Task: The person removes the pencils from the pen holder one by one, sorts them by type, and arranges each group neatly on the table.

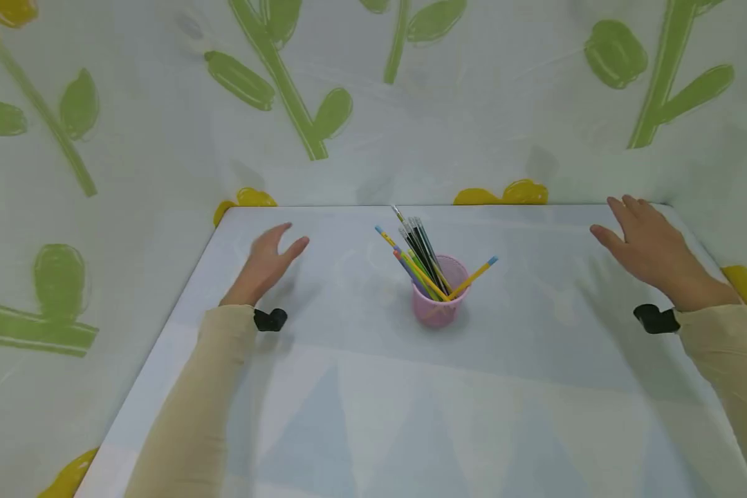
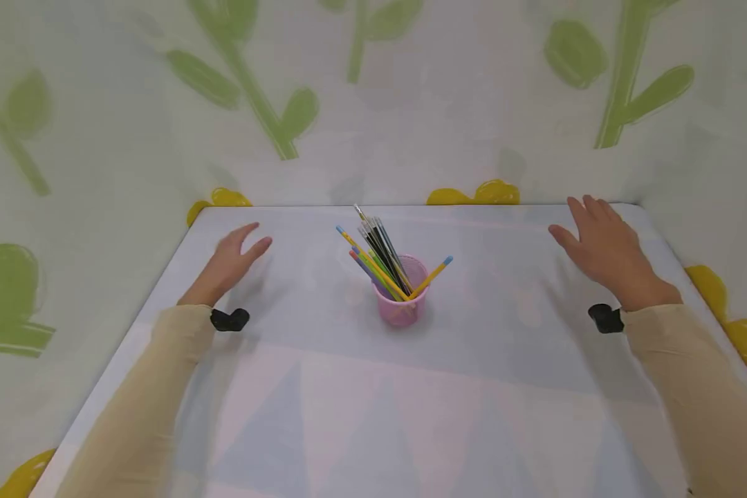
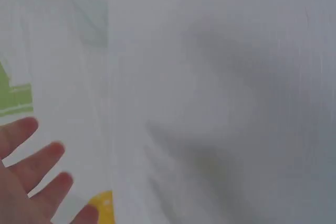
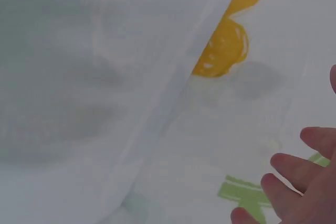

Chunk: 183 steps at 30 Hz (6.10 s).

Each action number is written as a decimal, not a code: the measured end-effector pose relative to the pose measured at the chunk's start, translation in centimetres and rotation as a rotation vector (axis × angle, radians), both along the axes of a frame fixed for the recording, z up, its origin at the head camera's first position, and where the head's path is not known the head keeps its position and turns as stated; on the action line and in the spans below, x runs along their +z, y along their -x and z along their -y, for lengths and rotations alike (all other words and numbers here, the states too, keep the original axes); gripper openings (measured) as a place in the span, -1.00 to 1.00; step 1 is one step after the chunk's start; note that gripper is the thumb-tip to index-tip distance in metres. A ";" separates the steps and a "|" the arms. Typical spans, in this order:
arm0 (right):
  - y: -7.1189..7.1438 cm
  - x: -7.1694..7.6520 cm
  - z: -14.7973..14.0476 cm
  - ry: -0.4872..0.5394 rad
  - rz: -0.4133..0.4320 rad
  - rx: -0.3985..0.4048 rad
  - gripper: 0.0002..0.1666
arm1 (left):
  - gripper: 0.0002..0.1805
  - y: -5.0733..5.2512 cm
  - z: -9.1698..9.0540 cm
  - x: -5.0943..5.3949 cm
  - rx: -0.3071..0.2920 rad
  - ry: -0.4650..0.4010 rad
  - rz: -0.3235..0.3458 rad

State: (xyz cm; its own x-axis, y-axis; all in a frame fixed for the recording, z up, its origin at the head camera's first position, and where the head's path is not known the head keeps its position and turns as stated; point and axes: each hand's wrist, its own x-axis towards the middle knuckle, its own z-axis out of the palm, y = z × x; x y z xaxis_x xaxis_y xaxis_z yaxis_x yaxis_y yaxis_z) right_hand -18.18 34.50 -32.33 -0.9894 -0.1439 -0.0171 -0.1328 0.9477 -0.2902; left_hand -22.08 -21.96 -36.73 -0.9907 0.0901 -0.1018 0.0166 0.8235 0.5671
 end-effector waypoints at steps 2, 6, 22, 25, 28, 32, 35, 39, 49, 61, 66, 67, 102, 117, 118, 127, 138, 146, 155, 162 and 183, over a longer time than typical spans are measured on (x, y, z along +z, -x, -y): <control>-0.4 -0.4 0.7 0.085 -0.006 -0.033 -0.15 | -0.13 -0.5 -2.1 -0.4 -0.024 -0.196 0.044; -1.5 -1.3 3.2 0.291 -0.009 -0.085 -0.17 | -0.29 -1.6 -6.7 -1.6 -0.192 -0.447 0.134; -3.6 -6.7 15.9 1.048 0.072 0.064 -0.37 | -0.39 -3.1 -18.0 -2.6 -0.126 -0.921 0.222; -4.0 -7.4 16.8 1.130 0.070 0.048 -0.42 | -0.47 -3.8 -18.9 -1.8 -0.158 -0.978 0.181; -4.2 -8.3 17.5 1.168 0.060 0.018 -0.48 | -0.51 -4.1 -19.5 -1.7 -0.159 -1.011 0.151; -4.2 -9.4 18.0 1.160 0.046 -0.020 -0.56 | -0.56 -3.9 -19.8 -2.3 -0.108 -1.019 0.157; -3.9 -9.9 18.2 1.150 0.020 -0.029 -0.60 | -0.59 -3.6 -19.9 -3.1 -0.085 -1.005 0.138; -3.8 -10.3 18.3 1.147 -0.029 -0.003 -0.61 | -0.62 -3.7 -20.0 -3.9 -0.072 -0.987 0.084; -5.0 -8.3 19.1 1.196 -0.166 0.040 -0.66 | -0.44 -4.5 -20.1 -5.0 -0.086 -0.922 0.134; -4.3 -10.2 18.3 1.367 -0.290 -0.043 -0.71 | -0.16 -6.0 -20.1 -7.7 -0.073 -0.931 0.204; -4.3 -10.1 18.0 1.492 -0.339 -0.033 -0.66 | 0.00 -6.5 -20.2 -7.8 -0.115 -0.861 0.160; -4.3 -10.1 18.0 1.531 -0.351 -0.034 -0.64 | 0.02 -6.5 -20.2 -7.8 -0.122 -0.846 0.142; -3.2 -11.8 13.8 2.004 0.011 -0.321 -0.47 | -0.08 -7.0 -20.1 -5.0 -0.153 -0.808 0.027; -3.8 -12.2 13.3 1.841 -0.025 -0.341 -0.49 | -0.08 -7.5 -20.2 -4.9 -0.122 -0.796 -0.023; -3.8 -12.1 13.4 1.841 -0.022 -0.341 -0.48 | -0.08 -7.5 -20.0 -5.0 -0.116 -0.788 -0.024; -3.9 -11.6 12.8 1.615 0.039 -0.386 -0.43 | -0.02 -5.4 -20.3 -8.1 -0.138 -0.747 -0.048; -2.8 -11.9 12.9 1.047 0.088 -0.393 -0.42 | -0.02 -4.9 -20.6 -8.4 -0.112 -0.765 -0.084; -3.1 -12.8 13.1 0.760 0.035 -0.341 -0.37 | 0.00 -5.1 -20.7 -8.6 -0.116 -0.743 -0.036; -3.0 -12.4 13.3 0.587 -0.037 -0.342 -0.43 | -0.02 -4.8 -20.9 -8.4 -0.127 -0.730 -0.047; -3.4 -12.3 13.2 0.658 -0.027 -0.405 -0.52 | 0.00 -4.9 -21.0 -8.4 -0.125 -0.719 -0.029; -2.8 -12.3 13.0 1.302 -0.108 -0.436 -0.61 | -0.05 -5.2 -20.7 -8.2 -0.078 -0.749 -0.073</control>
